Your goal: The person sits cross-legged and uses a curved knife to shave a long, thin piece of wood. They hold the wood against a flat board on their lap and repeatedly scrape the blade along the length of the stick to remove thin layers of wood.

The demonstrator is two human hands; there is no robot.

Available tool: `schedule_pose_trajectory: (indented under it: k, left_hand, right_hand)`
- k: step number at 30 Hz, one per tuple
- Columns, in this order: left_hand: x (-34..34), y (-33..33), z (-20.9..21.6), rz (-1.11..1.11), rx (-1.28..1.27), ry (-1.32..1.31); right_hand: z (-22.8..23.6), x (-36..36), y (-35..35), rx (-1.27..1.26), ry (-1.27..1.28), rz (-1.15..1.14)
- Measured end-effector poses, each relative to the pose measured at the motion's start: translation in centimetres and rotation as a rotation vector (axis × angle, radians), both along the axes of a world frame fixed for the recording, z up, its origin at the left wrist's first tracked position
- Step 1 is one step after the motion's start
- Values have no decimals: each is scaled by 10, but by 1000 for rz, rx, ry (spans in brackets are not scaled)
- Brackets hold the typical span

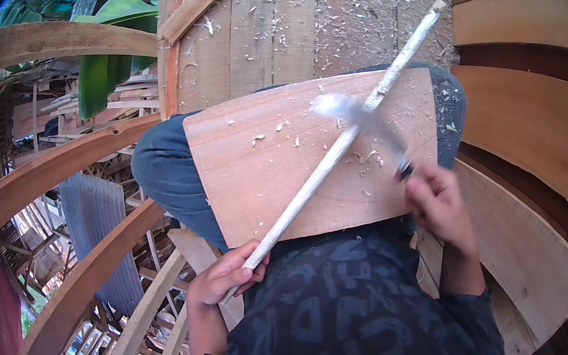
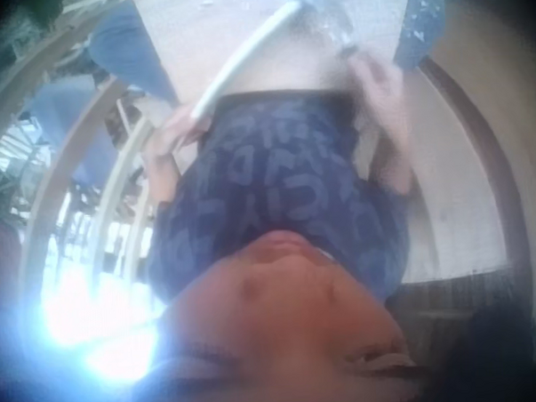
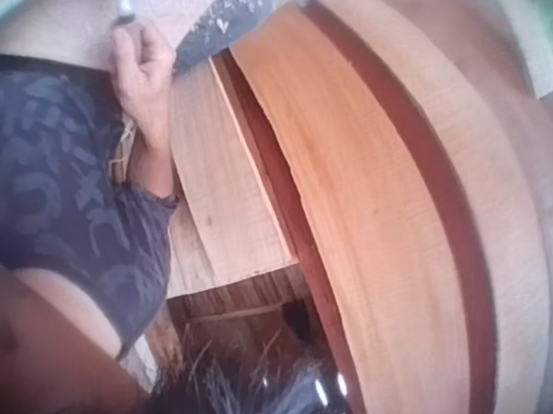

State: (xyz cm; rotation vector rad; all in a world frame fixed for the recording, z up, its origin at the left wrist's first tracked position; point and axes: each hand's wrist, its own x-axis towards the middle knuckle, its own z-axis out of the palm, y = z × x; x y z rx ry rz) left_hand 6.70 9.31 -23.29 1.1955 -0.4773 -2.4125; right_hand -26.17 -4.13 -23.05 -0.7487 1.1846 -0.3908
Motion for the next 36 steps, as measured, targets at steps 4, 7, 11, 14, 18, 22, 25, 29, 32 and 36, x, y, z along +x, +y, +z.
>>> schedule_pose_trajectory:
  k: [4, 7, 11, 14, 18, 22, 25, 29, 32, 36]
  left_hand:
    - [0, 2, 3, 23, 7, -15]
    - [2, 4, -6, 12, -22, -18]
    - [-1, 7, -2, 16, 18, -32]
    - [-3, -2, -3, 12, -29, -53]
    - [0, 1, -6, 11, -14, 1]
    - [-1, -1, -1, 37, 22, 39]
    - [1, 1, -1, 36, 5, 43]
    - [0, -3, -1, 8, -6, 15]
    - [-1, 0, -2, 13, -5, 17]
    - [3, 2, -1, 9, 4, -4]
  right_hand:
    - [-11, -10, -12, -152, 91, -54]
    - [2, -3, -8, 66, -68, -47]
    - [-11, -8, -11, -246, 195, -63]
    - [-33, 3, 9, -528, 369, -99]
    - [-35, 10, 13, -838, 537, -17]
    - [-29, 1, -1, -1010, 737, -24]
    - [-18, -16, -3, -522, 322, -26]
    - [-8, -8, -5, -157, 152, -67]
    - [5, -1, -10, -24, 85, -9]
    - [-5, -2, -14, -80, 37, 2]
